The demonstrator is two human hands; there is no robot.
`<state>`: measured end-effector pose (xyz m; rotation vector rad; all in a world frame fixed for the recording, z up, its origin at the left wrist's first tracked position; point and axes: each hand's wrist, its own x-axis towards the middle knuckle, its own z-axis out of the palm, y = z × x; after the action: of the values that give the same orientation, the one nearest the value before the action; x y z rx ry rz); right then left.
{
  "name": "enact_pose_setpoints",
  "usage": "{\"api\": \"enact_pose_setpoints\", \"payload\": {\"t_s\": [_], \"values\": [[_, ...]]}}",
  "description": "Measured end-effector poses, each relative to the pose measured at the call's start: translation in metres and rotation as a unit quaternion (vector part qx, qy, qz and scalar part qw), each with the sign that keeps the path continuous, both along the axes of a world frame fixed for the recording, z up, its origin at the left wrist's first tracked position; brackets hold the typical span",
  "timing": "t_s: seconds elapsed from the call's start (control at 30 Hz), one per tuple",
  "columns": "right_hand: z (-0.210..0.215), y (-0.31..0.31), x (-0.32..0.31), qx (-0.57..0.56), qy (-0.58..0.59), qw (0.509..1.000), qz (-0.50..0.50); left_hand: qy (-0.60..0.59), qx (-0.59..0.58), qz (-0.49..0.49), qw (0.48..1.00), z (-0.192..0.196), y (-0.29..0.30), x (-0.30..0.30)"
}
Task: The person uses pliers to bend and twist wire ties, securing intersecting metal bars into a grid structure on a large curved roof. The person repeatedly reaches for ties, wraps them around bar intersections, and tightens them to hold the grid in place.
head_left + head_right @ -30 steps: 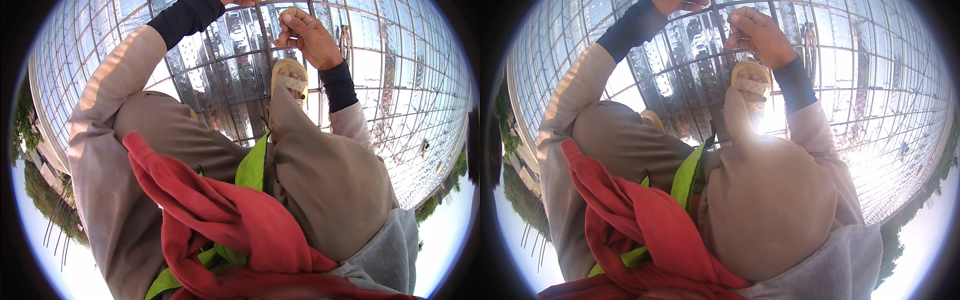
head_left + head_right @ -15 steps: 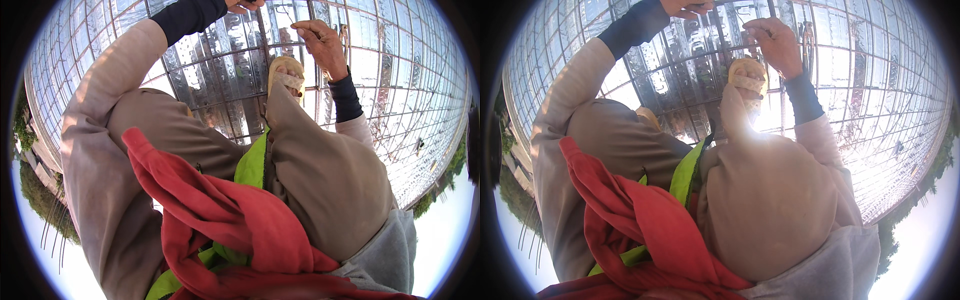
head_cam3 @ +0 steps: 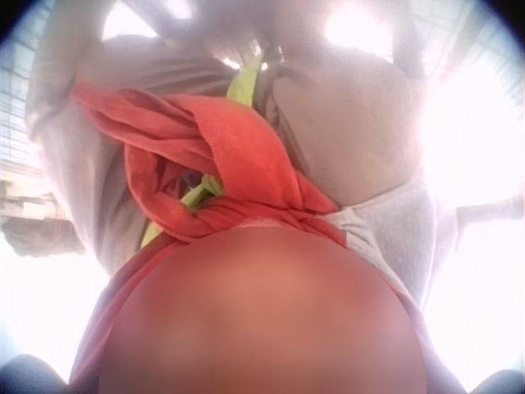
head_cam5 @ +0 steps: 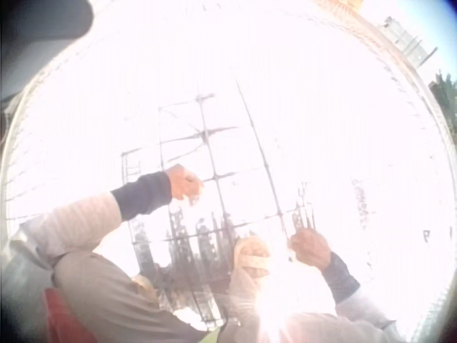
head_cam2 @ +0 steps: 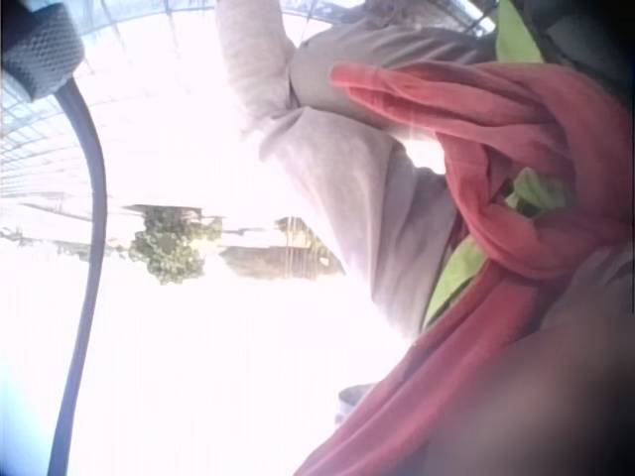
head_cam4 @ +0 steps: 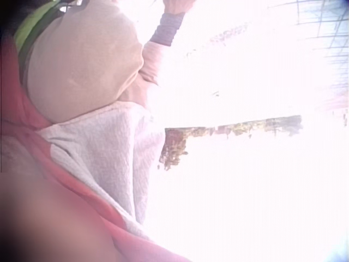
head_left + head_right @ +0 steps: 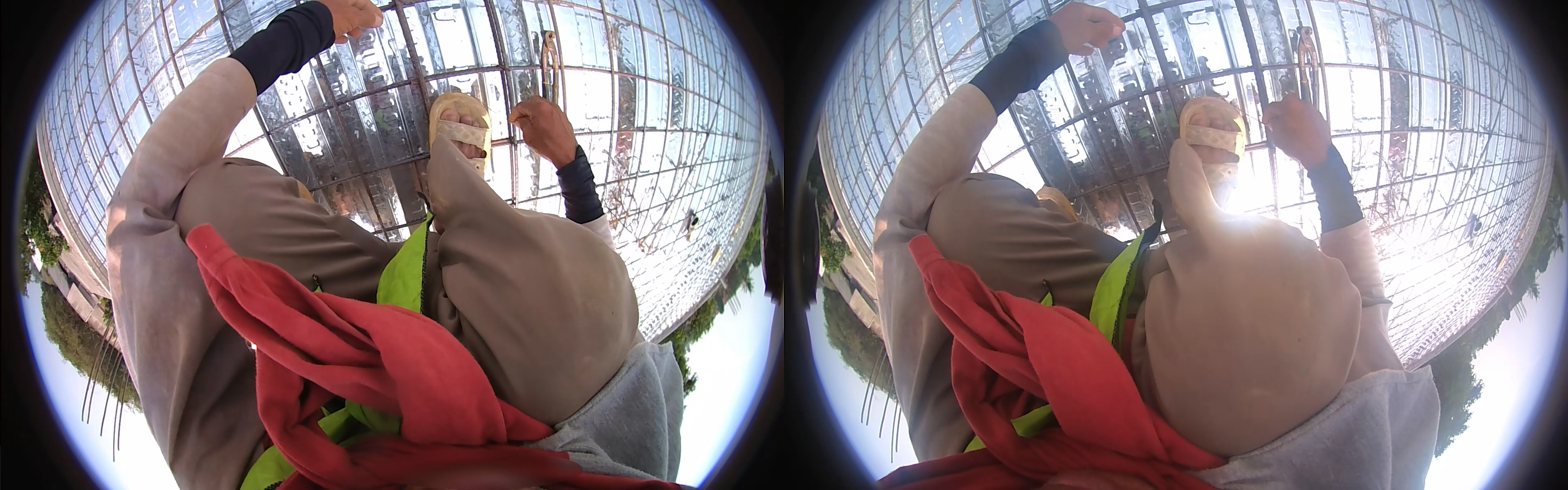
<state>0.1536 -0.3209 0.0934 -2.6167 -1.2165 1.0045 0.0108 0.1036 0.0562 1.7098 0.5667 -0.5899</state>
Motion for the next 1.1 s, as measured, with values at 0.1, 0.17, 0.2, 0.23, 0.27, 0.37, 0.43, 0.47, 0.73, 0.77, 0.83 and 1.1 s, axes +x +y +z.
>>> {"api": "enact_pose_setpoints", "payload": {"t_s": [0.1, 0.17, 0.2, 0.23, 0.27, 0.37, 0.43, 0.47, 0.73, 0.77, 0.83, 1.1], "values": [[-0.017, 0.006, -0.010, 0.064, 0.019, 0.997, -0.027, 0.000, -0.009, -0.016, 1.000, 0.007, 0.000, -0.004], [-0.026, 0.007, -0.018, 0.119, 0.000, 0.993, -0.023, 0.004, 0.002, -0.010, 1.000, 0.002, -0.001, -0.003], [-0.030, 0.007, -0.021, 0.157, -0.012, 0.988, -0.004, 0.006, 0.009, -0.006, 1.000, 0.000, -0.001, -0.004], [-0.034, 0.011, -0.026, 0.158, -0.015, 0.987, 0.000, -0.001, 0.012, -0.020, 1.000, -0.009, 0.003, -0.011], [-0.034, 0.013, -0.030, 0.158, -0.023, 0.987, 0.000, -0.013, 0.014, -0.038, 0.999, -0.017, 0.007, -0.013], [-0.044, 0.016, -0.031, 0.216, -0.057, 0.974, 0.029, -0.012, 0.049, -0.066, 0.997, -0.022, -0.001, -0.013], [-0.048, 0.022, -0.037, 0.207, -0.045, 0.977, -0.027, -0.003, 0.082, -0.088, 0.993, -0.017, -0.012, -0.012], [-0.048, 0.027, -0.036, 0.201, -0.046, 0.978, -0.009, 0.000, 0.097, -0.105, 0.990, -0.012, -0.015, -0.011], [-0.057, 0.066, -0.018, 0.282, -0.024, 0.955, 0.083, -0.103, 0.274, -0.222, 0.930, -0.008, -0.022, -0.020], [-0.059, 0.067, -0.018, 0.281, -0.034, 0.955, 0.092, -0.097, 0.277, -0.238, 0.926, -0.007, -0.030, -0.017], [-0.065, 0.072, -0.023, 0.284, -0.048, 0.951, 0.113, -0.093, 0.284, -0.273, 0.914, -0.004, -0.041, -0.016], [-0.058, 0.090, -0.036, 0.324, -0.061, 0.934, 0.141, -0.066, 0.346, -0.370, 0.860, 0.001, -0.070, -0.006]]}}
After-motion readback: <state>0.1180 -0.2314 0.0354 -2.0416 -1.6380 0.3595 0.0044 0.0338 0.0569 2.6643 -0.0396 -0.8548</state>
